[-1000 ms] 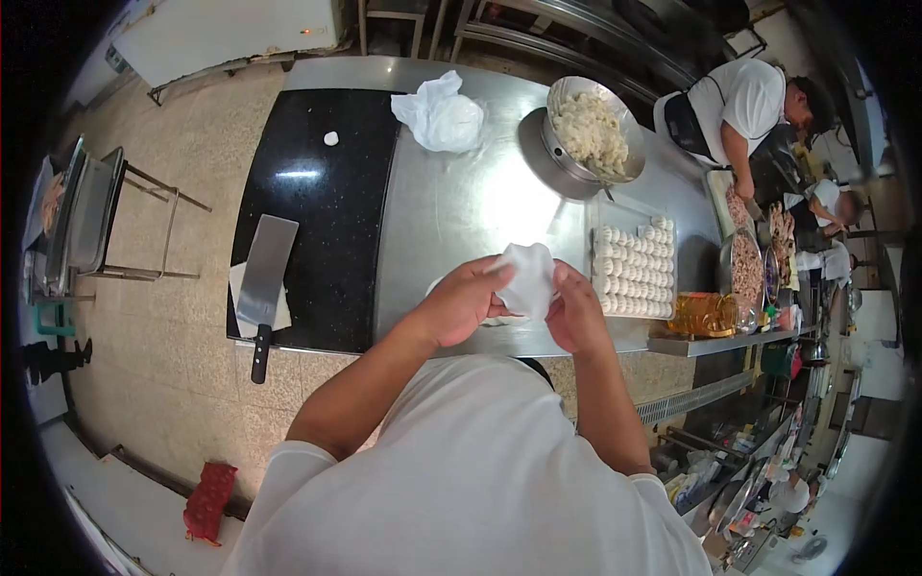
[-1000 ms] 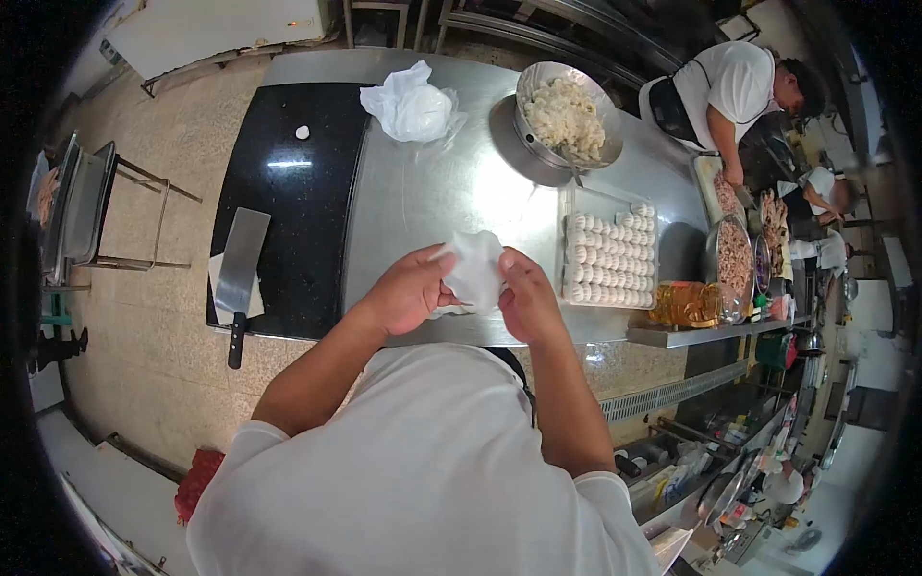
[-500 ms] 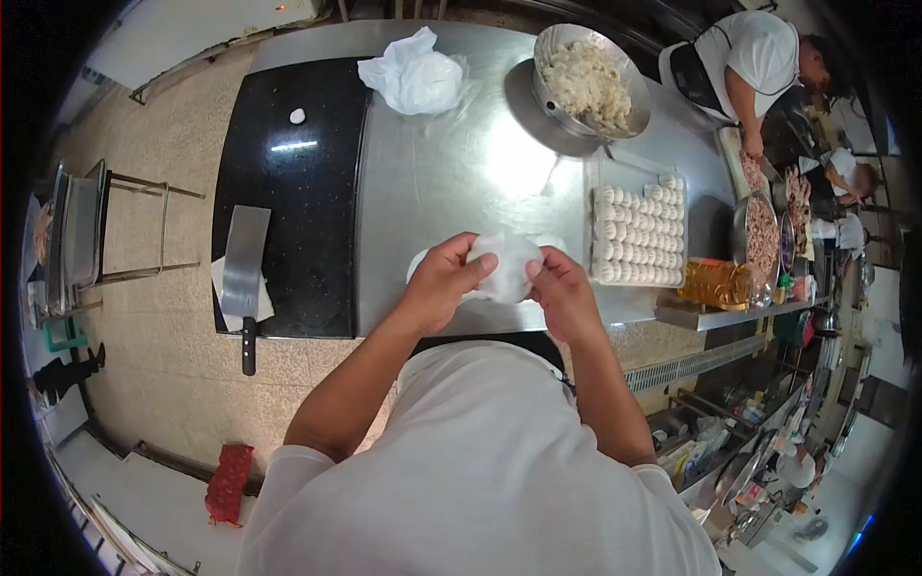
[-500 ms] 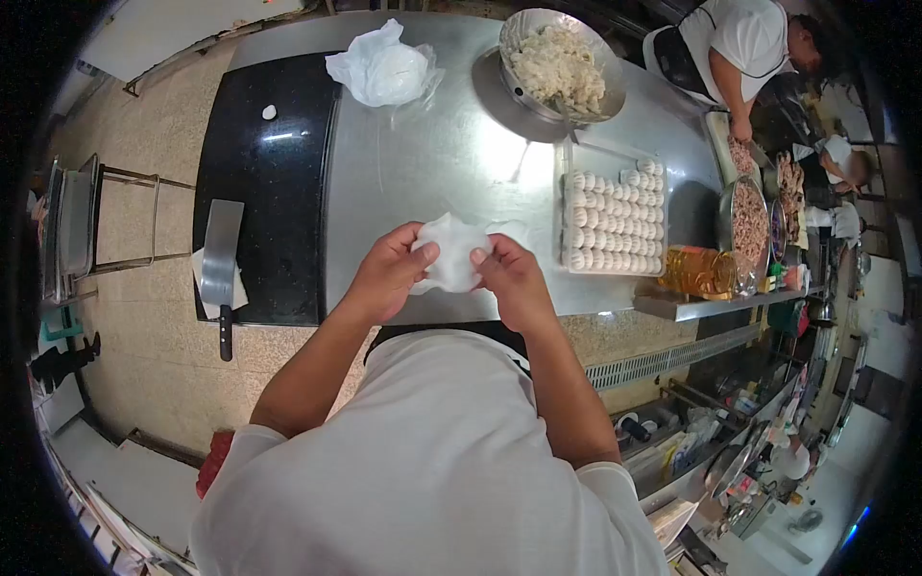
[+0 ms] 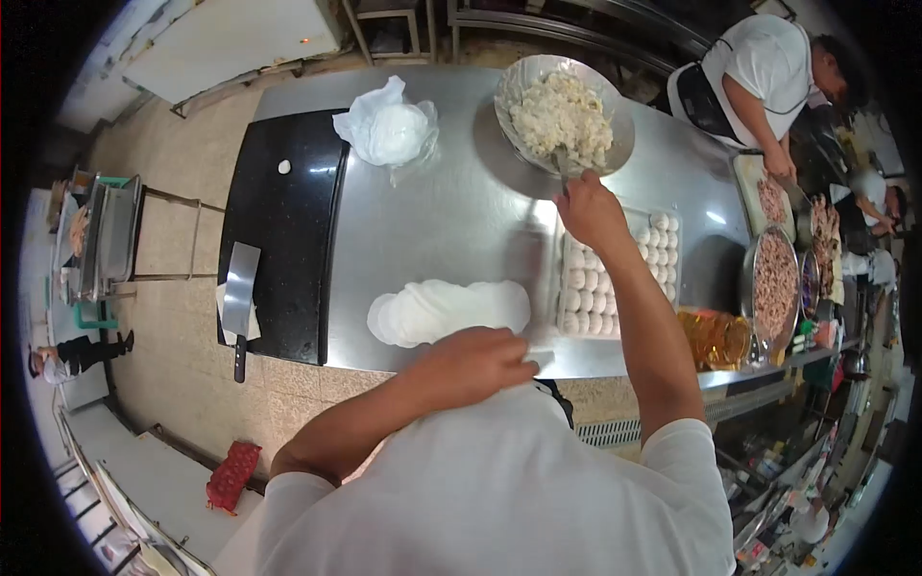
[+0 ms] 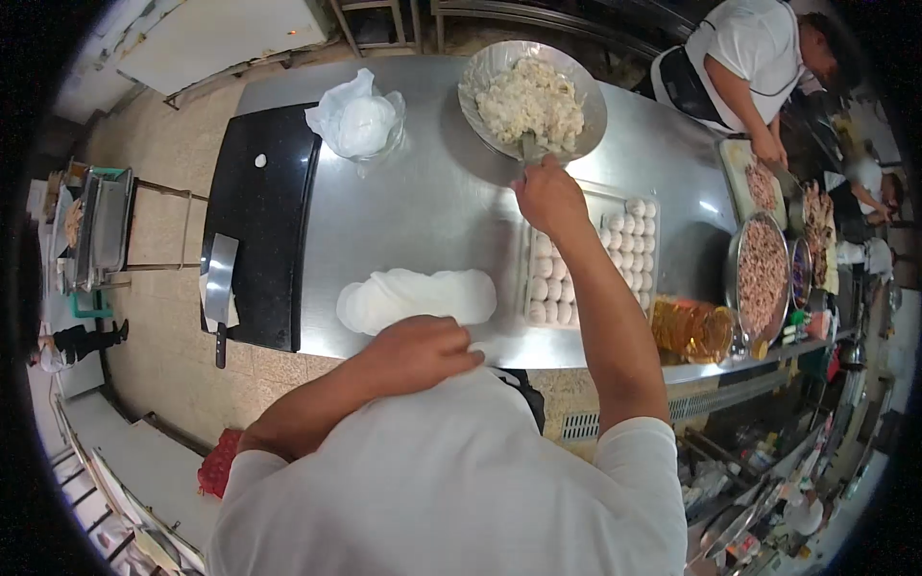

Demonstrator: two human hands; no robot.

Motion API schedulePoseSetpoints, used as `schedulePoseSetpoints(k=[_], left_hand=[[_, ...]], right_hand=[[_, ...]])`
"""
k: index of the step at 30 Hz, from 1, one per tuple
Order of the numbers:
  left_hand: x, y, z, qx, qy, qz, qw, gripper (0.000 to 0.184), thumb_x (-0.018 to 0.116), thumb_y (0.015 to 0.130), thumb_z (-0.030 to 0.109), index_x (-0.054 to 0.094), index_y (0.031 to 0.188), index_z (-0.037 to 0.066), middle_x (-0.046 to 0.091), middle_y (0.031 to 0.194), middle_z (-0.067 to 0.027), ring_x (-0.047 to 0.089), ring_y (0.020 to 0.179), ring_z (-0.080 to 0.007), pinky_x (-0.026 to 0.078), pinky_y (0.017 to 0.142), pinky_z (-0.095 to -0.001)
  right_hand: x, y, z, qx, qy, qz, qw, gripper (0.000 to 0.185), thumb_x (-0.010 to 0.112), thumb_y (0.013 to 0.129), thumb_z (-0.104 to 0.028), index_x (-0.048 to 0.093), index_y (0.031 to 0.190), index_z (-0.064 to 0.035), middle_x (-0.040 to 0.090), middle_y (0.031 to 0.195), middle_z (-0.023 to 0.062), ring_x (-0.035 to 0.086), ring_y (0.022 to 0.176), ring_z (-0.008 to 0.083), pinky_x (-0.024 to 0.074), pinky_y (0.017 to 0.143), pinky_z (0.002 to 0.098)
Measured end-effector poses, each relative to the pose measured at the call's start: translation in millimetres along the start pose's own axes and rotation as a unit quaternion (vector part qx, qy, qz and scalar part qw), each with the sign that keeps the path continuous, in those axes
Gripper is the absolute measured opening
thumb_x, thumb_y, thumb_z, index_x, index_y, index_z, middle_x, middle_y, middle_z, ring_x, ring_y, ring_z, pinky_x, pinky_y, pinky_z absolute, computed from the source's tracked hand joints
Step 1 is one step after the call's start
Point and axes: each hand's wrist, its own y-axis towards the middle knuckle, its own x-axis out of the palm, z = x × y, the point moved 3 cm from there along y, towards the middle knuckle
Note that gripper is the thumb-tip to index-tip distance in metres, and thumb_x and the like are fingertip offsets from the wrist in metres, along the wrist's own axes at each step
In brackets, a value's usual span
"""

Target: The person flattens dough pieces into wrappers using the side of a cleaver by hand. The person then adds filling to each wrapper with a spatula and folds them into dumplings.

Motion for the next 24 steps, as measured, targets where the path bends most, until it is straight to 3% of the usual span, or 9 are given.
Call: schedulePoseSetpoints(k=[6,12,13,14,18,19,20,22,24], left_hand=[[-35.5,20.7,-8.3,0.139,0.142,0.225,0.954,0.021,0.066,0.07,0.009,0.061,0.09,0.01,0.055,0.084,-0.0034,0.059,0.079,-0.0199,0.052,0.067,-0.0339],[-67.0,27.3,-54.2,-0.087,0.098,0.443,0.887,0.033,0.069,0.081,0.007,0.062,0.113,0.003,0.066,0.114,-0.0145,0.065,0.104,-0.0254,0.053,0.088,-0.0373],[-57.8,30.4,-77.6,-0.219,-0.273,0.513,0.784,0.034,0.067,0.087,0.011,0.061,0.119,0.002,0.065,0.116,-0.0132,0.064,0.105,-0.0256,0.052,0.09,-0.0382],[-37.5,36.7,-95.3,-0.31,-0.594,0.501,0.548,0.034,0.065,0.094,0.015,0.059,0.125,0.002,0.065,0.119,-0.0118,0.064,0.107,-0.0257,0.051,0.093,-0.0391],[-7.3,58.2,-108.9,-0.416,-0.627,0.423,0.504,0.038,0.061,0.1,0.029,0.06,0.126,0.001,0.065,0.121,-0.008,0.062,0.112,-0.0207,0.047,0.097,-0.0403],[-5.1,60.5,-110.7,-0.461,-0.512,0.334,0.643,0.041,0.056,0.102,0.035,0.062,0.121,0.0,0.065,0.118,-0.0133,0.062,0.112,-0.0245,0.047,0.097,-0.0387],[-2.4,62.1,-114.5,-0.465,-0.513,0.331,0.642,0.041,0.056,0.102,0.035,0.062,0.121,0.0,0.065,0.118,-0.0133,0.062,0.112,-0.0245,0.047,0.097,-0.0387],[-18.2,87.1,-103.0,-0.151,-0.089,0.182,0.968,0.046,0.05,0.105,0.04,0.062,0.117,-0.003,0.065,0.115,-0.0207,0.062,0.108,-0.0294,0.047,0.095,-0.0364],[-7.4,95.5,-124.5,-0.209,-0.103,0.136,0.963,0.048,0.047,0.106,0.04,0.059,0.128,-0.001,0.062,0.128,-0.0148,0.059,0.117,-0.0236,0.045,0.1,-0.0358]], right_hand=[[4.1,40.0,56.7,-0.011,-0.133,-0.035,0.99,0.02,0.055,0.086,-0.005,0.064,0.103,0.0001,0.065,0.098,0.0249,0.069,0.091,0.0405,0.0579,0.078,0.0492],[-57.1,34.5,80.7,-0.062,-0.189,-0.007,0.98,0.019,0.055,0.086,-0.007,0.069,0.098,-0.0089,0.068,0.096,0.0161,0.07,0.086,0.0356,0.0575,0.073,0.0446],[-64.4,30.5,75.4,-0.081,-0.154,0.049,0.984,0.02,0.054,0.085,-0.007,0.069,0.097,-0.0088,0.068,0.096,0.0156,0.071,0.084,0.0344,0.0576,0.074,0.0447],[-56.2,31.8,77.5,-0.078,-0.154,0.05,0.984,0.02,0.054,0.085,-0.007,0.069,0.097,-0.0088,0.068,0.096,0.0156,0.071,0.084,0.0344,0.0576,0.074,0.0447],[-25.9,36.3,77.2,-0.089,-0.117,0.002,0.989,0.021,0.053,0.084,-0.005,0.069,0.098,-0.0077,0.068,0.095,0.014,0.07,0.084,0.0353,0.0574,0.074,0.0456],[-26.8,33.7,78.6,-0.117,-0.084,0.003,0.99,0.022,0.053,0.084,-0.004,0.069,0.098,-0.0073,0.068,0.094,0.0141,0.07,0.084,0.0356,0.0573,0.075,0.0454],[-28.7,30.9,80.1,-0.144,-0.05,0.003,0.988,0.023,0.053,0.084,-0.003,0.069,0.099,-0.007,0.068,0.092,0.0142,0.07,0.084,0.036,0.0573,0.075,0.0453],[-42.9,27.1,81.3,-0.144,-0.027,-0.001,0.989,0.026,0.054,0.083,-0.003,0.071,0.103,-0.0072,0.068,0.093,0.0141,0.07,0.083,0.0363,0.057,0.075,0.0449],[-54.0,24.2,80.2,-0.122,-0.023,0.012,0.992,0.029,0.054,0.084,-0.003,0.072,0.106,-0.0076,0.07,0.096,0.0139,0.069,0.083,0.0365,0.0566,0.075,0.045]])
